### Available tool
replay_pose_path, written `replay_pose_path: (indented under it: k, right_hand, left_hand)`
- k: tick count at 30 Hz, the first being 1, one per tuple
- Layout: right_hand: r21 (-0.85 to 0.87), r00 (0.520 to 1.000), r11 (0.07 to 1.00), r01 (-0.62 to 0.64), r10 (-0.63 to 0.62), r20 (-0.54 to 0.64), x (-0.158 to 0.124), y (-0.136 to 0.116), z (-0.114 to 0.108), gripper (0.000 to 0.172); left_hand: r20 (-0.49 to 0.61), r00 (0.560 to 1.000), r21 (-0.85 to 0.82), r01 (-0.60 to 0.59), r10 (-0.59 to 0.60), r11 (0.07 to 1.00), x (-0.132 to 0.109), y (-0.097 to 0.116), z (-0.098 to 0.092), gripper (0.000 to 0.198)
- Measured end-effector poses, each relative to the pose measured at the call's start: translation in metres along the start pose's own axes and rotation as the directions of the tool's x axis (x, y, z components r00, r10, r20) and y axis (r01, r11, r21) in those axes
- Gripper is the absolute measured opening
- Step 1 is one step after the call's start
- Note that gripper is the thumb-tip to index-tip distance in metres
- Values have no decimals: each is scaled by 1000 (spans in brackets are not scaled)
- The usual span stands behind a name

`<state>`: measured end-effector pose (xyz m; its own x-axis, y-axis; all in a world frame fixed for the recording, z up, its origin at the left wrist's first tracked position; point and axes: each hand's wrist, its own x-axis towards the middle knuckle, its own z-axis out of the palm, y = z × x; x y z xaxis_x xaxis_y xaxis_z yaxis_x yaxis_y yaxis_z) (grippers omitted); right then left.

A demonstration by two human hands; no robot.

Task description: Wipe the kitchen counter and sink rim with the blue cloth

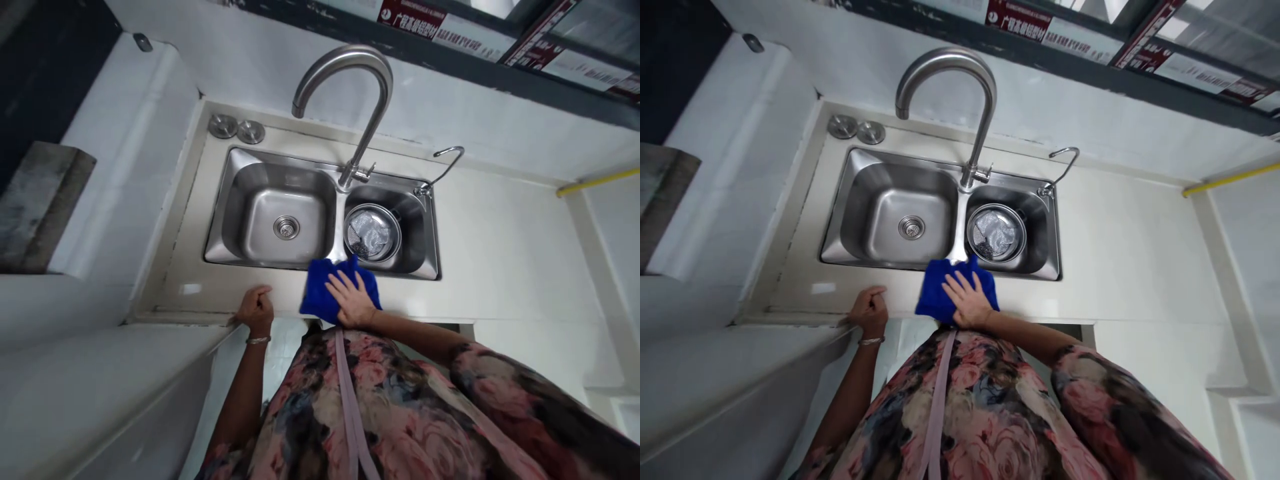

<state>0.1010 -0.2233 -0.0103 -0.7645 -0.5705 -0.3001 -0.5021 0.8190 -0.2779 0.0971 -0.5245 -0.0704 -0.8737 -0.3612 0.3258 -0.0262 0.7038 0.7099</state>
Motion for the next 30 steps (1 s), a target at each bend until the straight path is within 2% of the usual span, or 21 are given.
replay_pose_path:
  k: [4,7,9,11,14,19,22,27,30]
  right_hand:
    - [50,982,981,189,-188,-23,66,-51,-7,88]
    - [63,960,959,278,-274,-61,106,-80,-11,85]
    - [77,954,953,293,-286,-88,123,-89,-13,82]
    - [92,950,949,301,-291,-113,129,-87,-13,78]
    - [112,953,953,282,-265,-147,113,-63,-12,73]
    - [169,986,984,55,-26,-166,64,-4,-11,71]
    - [198,985,980,-10,44,-167,53,25,-13,67]
    - [218,982,963,160,-132,-134,77,68,-17,59]
    - [201,978,959,202,-185,-100,98,91,-19,55]
  left_hand:
    - [-16,999,-10,-41,41,999,1,4,-1,32]
    - [-106,993,26,55,-52,998,2,7,-1,31]
    - [-191,974,44,135,-124,990,4,8,-1,33]
    - [-225,962,41,167,-154,985,4,9,-2,34]
    - [-193,972,35,143,-133,989,5,8,-3,33]
    - [-29,996,59,89,-87,994,7,4,-6,31]
    - [27,997,56,72,-74,996,8,5,-7,30]
    - [25,996,55,85,-86,995,4,10,-7,26]
    - [-1,997,66,81,-81,995,1,15,-1,26]
